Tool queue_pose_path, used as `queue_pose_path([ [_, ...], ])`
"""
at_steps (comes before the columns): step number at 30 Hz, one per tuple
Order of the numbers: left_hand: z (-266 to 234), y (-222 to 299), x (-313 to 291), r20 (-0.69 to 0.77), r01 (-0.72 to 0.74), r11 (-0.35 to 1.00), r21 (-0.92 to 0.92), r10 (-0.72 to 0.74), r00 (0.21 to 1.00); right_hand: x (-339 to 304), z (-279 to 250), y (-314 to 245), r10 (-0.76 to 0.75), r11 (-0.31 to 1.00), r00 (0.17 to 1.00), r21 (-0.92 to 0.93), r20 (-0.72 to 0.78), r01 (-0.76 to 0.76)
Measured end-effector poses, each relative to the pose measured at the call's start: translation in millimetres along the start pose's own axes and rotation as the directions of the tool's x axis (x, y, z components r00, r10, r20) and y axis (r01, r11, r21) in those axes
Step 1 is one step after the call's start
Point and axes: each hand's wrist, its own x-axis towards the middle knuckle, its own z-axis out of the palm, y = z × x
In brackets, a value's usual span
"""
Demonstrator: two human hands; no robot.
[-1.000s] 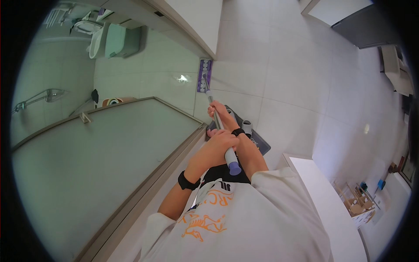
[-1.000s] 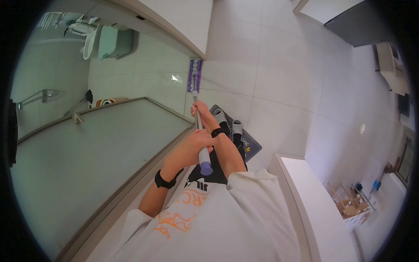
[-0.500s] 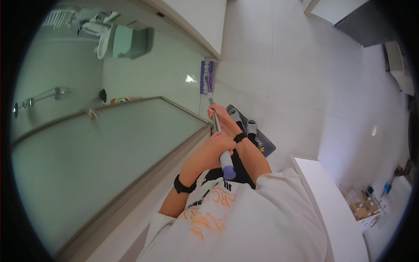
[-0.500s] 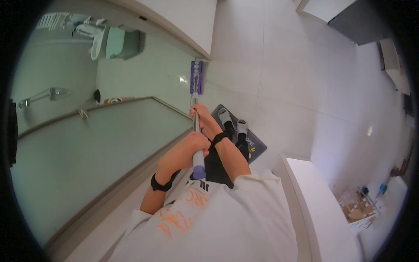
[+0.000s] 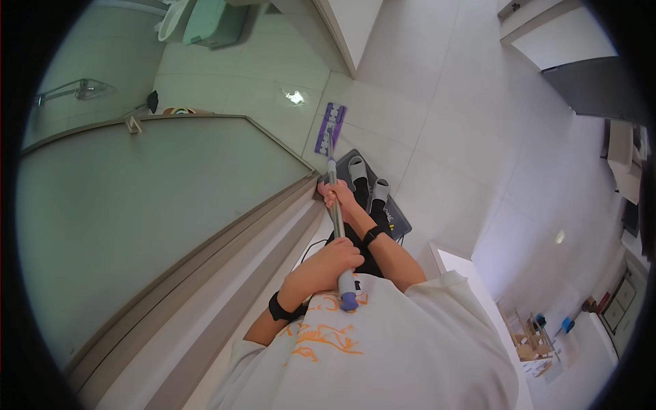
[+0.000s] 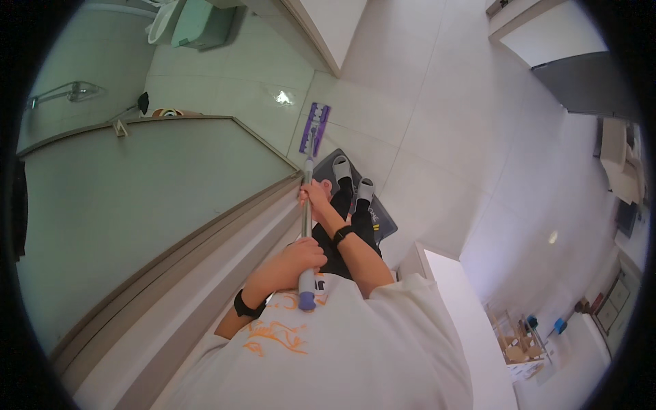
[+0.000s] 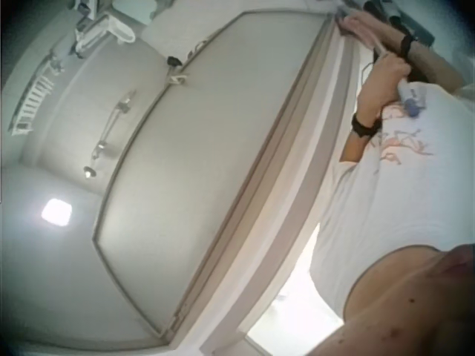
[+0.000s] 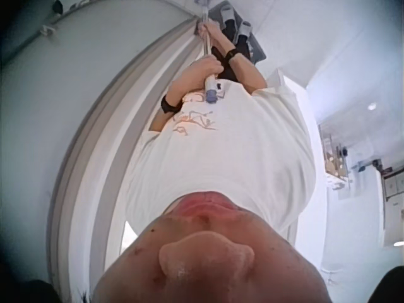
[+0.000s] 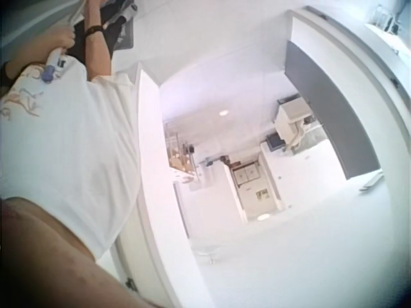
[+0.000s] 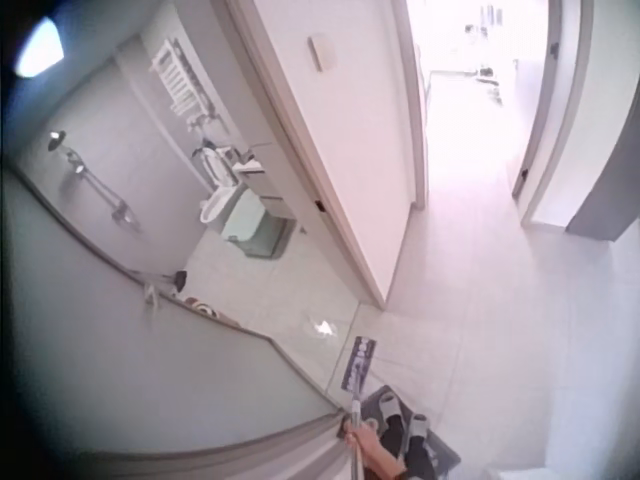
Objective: The person is mopping the floor in a bedroom, a hallway, and a bathroom.
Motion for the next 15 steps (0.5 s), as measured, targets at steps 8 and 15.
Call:
queue_pose_path([
  [8, 9, -22, 18, -0.102, 0.044, 0.999, 0.030, -0.040, 0.994, 51, 0, 5, -0.060, 0.997, 0.997, -0.049, -0.038, 0.058],
  [15, -35, 31, 32, -0.192, -0.069, 0.997, 0.025, 0.072, 0.979, -24, 49, -46, -0.158, 0.987, 0.986, 0.034, 0.048, 0.156],
])
